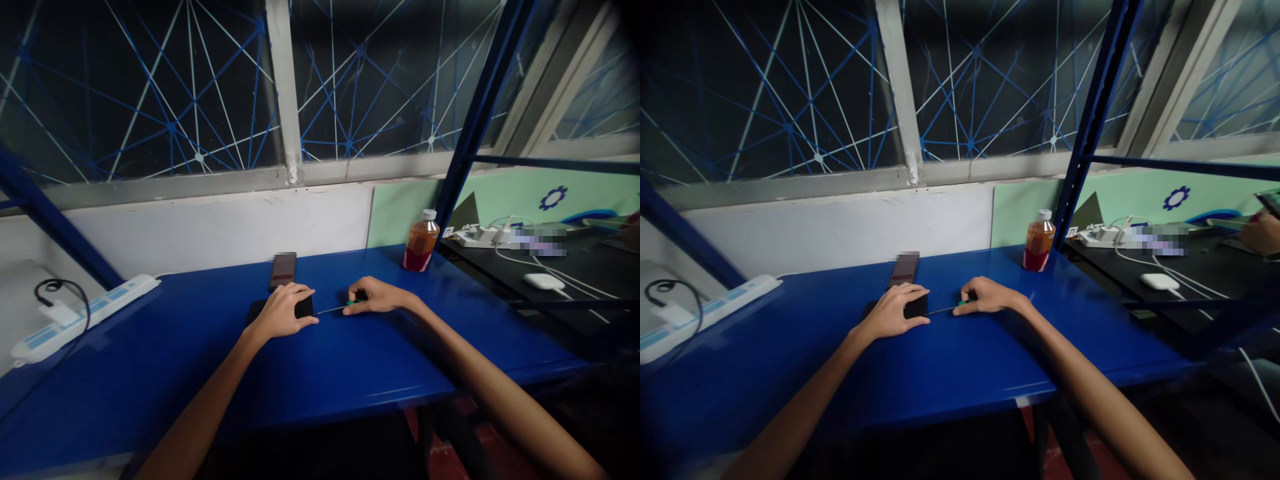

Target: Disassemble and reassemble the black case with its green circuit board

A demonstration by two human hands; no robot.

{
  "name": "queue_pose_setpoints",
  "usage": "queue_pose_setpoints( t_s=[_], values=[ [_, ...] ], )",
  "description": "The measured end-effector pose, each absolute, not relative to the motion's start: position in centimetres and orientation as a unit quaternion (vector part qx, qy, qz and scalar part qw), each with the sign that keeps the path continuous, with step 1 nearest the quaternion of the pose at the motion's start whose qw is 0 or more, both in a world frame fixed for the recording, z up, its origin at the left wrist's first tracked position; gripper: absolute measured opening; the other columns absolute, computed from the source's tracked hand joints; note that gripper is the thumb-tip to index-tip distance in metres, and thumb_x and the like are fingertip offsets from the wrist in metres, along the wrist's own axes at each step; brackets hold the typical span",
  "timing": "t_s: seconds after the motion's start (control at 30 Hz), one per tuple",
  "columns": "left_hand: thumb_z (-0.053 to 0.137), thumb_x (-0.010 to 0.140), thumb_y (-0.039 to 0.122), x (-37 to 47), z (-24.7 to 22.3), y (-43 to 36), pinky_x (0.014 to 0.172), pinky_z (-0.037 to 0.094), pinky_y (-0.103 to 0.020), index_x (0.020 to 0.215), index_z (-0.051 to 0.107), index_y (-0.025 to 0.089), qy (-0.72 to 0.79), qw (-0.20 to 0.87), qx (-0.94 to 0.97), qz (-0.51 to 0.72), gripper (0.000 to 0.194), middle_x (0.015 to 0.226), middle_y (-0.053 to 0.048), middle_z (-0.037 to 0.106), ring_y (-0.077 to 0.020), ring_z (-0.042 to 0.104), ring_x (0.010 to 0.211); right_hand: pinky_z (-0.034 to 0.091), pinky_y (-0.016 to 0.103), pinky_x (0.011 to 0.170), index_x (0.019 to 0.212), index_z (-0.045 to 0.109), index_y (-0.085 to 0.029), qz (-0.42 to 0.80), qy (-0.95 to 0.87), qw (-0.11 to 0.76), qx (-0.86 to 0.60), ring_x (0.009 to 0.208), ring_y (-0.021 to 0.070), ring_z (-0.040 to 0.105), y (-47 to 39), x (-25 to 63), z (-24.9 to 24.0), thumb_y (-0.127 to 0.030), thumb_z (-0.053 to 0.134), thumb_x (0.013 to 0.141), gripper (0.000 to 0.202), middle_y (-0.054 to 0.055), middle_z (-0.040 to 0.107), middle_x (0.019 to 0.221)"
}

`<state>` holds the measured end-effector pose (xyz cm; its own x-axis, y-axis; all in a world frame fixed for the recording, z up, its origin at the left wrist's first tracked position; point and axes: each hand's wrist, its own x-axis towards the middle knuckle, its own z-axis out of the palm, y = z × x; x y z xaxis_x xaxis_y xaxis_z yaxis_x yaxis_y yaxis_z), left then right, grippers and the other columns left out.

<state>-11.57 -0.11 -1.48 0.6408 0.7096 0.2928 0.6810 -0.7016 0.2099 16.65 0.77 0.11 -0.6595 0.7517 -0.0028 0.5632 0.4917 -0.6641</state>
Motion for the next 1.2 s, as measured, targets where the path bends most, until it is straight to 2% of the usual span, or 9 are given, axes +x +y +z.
queue_pose_setpoints(
  t_s=[0.13,0.27,0.4,0.47,0.7,0.9,0.97,1.13,1.2],
  values=[
    [0.061,0.079,0.06,-11.59,-1.51,-0.05,0.097,0.041,-0.047,0.128,0.056,0.023,0.382,0.03,0.905,0.183,0.061,0.129,-0.01,0.058,-0.0305,0.053,0.116,0.031,0.022,0.044,0.082,0.057,-0.017,0.396,-0.815,0.121,-0.405,0.046,0.0079,0.043,0.76,16.58,-0.2,-0.059,0.07,0.07,0.046,-0.004,0.052,0.059],
    [0.062,0.08,0.059,-11.5,-1.64,-0.04,0.096,0.041,-0.046,0.127,0.057,0.023,0.38,0.024,0.907,0.181,0.06,0.128,-0.01,0.059,-0.0301,0.053,0.116,0.032,0.022,0.049,0.077,0.056,-0.017,0.354,-0.837,0.148,-0.391,0.052,0.0084,0.043,0.75,16.33,-0.16,-0.055,0.076,0.065,0.045,-0.004,0.053,0.063],
    [0.063,0.08,0.058,-11.48,-1.9,0.03,0.096,0.042,-0.046,0.128,0.056,0.023,0.379,0.024,0.909,0.173,0.061,0.129,-0.01,0.058,-0.0296,0.053,0.116,0.03,0.023,0.05,0.076,0.06,-0.016,0.327,-0.843,0.154,-0.398,0.054,0.0093,0.043,0.58,16.11,0.1,-0.057,0.058,0.082,0.041,-0.002,0.054,0.062],
    [0.062,0.08,0.059,-11.52,-2.03,0.08,0.095,0.041,-0.046,0.129,0.055,0.023,0.38,0.024,0.908,0.172,0.061,0.129,-0.01,0.058,-0.0297,0.052,0.117,0.03,0.024,0.051,0.077,0.063,-0.015,0.318,-0.844,0.153,-0.403,0.054,0.0094,0.042,0.53,16.16,0.18,-0.056,0.053,0.086,0.043,-0.001,0.055,0.062],
    [0.062,0.08,0.059,-11.45,-2.14,0.02,0.094,0.041,-0.047,0.128,0.056,0.024,0.372,0.029,0.911,0.178,0.06,0.128,-0.009,0.058,-0.0302,0.053,0.115,0.026,0.024,0.05,0.067,0.063,-0.016,0.289,-0.858,0.131,-0.403,0.051,0.0084,0.036,0.86,16.69,-0.07,-0.062,0.064,0.075,0.047,-0.004,0.049,0.056],
    [0.062,0.081,0.057,-11.29,-2.06,-0.13,0.094,0.041,-0.046,0.127,0.058,0.023,0.373,0.02,0.913,0.166,0.057,0.127,-0.01,0.058,-0.0298,0.052,0.115,0.03,0.022,0.045,0.081,0.055,-0.018,0.366,-0.823,0.112,-0.418,0.045,0.0082,0.043,0.82,16.42,-0.41,-0.056,0.075,0.066,0.045,-0.005,0.052,0.059],
    [0.062,0.081,0.057,-11.27,-2.08,-0.12,0.095,0.04,-0.046,0.126,0.058,0.024,0.375,0.016,0.912,0.162,0.056,0.127,-0.01,0.058,-0.0298,0.052,0.116,0.031,0.022,0.047,0.081,0.055,-0.018,0.353,-0.831,0.125,-0.41,0.049,0.0087,0.044,0.78,16.32,-0.34,-0.053,0.076,0.065,0.044,-0.004,0.054,0.062],
    [0.06,0.083,0.055,-11.24,-1.96,-0.23,0.097,0.039,-0.047,0.126,0.059,0.025,0.369,0.024,0.917,0.151,0.052,0.129,-0.009,0.056,-0.0292,0.05,0.118,0.032,0.023,0.052,0.079,0.06,-0.016,0.313,-0.853,0.153,-0.388,0.055,0.0099,0.045,0.75,16.43,0.14,-0.053,0.06,0.082,0.037,-0.001,0.056,0.064],
    [0.061,0.083,0.053,-11.24,-1.74,-0.37,0.097,0.039,-0.046,0.126,0.058,0.026,0.364,0.034,0.919,0.144,0.051,0.129,-0.009,0.056,-0.0292,0.049,0.118,0.032,0.023,0.053,0.08,0.062,-0.015,0.307,-0.856,0.152,-0.387,0.057,0.0103,0.046,0.79,16.55,0.22,-0.051,0.061,0.081,0.036,0.0,0.058,0.067]
  ],
)
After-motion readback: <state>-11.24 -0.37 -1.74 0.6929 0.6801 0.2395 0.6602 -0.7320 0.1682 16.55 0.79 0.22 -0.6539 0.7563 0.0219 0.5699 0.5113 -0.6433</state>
